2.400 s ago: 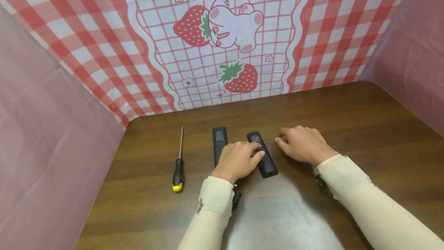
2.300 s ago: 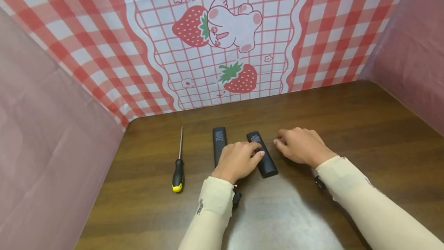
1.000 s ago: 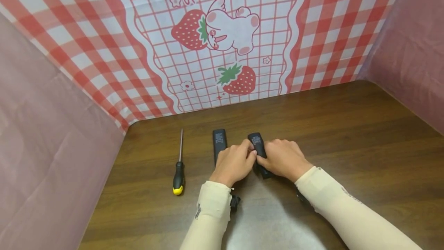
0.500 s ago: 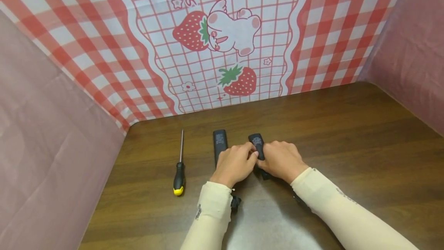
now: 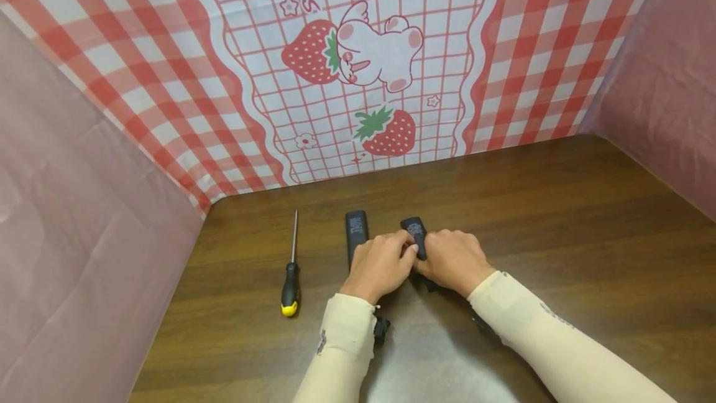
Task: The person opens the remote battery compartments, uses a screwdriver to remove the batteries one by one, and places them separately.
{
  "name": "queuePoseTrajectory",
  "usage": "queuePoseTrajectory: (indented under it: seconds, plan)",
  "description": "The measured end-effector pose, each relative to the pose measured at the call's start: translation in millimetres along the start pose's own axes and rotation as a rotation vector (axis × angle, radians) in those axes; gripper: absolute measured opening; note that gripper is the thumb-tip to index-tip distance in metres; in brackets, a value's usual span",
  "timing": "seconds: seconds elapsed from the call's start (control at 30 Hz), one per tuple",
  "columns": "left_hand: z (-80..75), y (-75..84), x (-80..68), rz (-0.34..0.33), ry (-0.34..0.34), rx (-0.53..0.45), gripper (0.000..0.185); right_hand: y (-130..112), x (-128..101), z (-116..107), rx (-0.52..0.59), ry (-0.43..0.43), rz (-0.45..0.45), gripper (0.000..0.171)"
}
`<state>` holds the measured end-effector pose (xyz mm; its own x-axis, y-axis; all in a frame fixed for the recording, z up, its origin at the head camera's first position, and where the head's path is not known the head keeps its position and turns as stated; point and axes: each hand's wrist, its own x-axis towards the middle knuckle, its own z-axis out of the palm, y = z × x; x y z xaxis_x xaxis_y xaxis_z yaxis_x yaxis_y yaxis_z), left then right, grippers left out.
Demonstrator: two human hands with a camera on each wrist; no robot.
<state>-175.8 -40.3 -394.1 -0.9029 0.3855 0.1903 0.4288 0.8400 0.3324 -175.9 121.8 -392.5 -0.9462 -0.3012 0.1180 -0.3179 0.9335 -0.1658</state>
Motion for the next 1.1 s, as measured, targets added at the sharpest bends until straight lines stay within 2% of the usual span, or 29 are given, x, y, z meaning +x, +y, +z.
queuePoseTrajectory:
  seconds: [0.43,0.7,0.93,1.1]
  plan:
    - [1.3,1.2,4.2,0.003,0.026,0.013,0.021,3.8,0.2,-2.0,0.028,0.061,0.009,0.046]
    - [3.6,0.6,2.2,-0.045,0.069,-0.013,0.023,6.0,-0.8,-5.1,0.076,0.061,0.049,0.044]
    - [8.7,0.2,2.4,-0.115,0.157,-0.062,0.024,6.1,-1.3,-5.1,0.142,0.122,0.031,0.035]
    - [9.9,2.0,3.1,-0.141,0.167,-0.069,0.025,6.6,-1.8,-6.2,0.15,0.136,0.033,0.035]
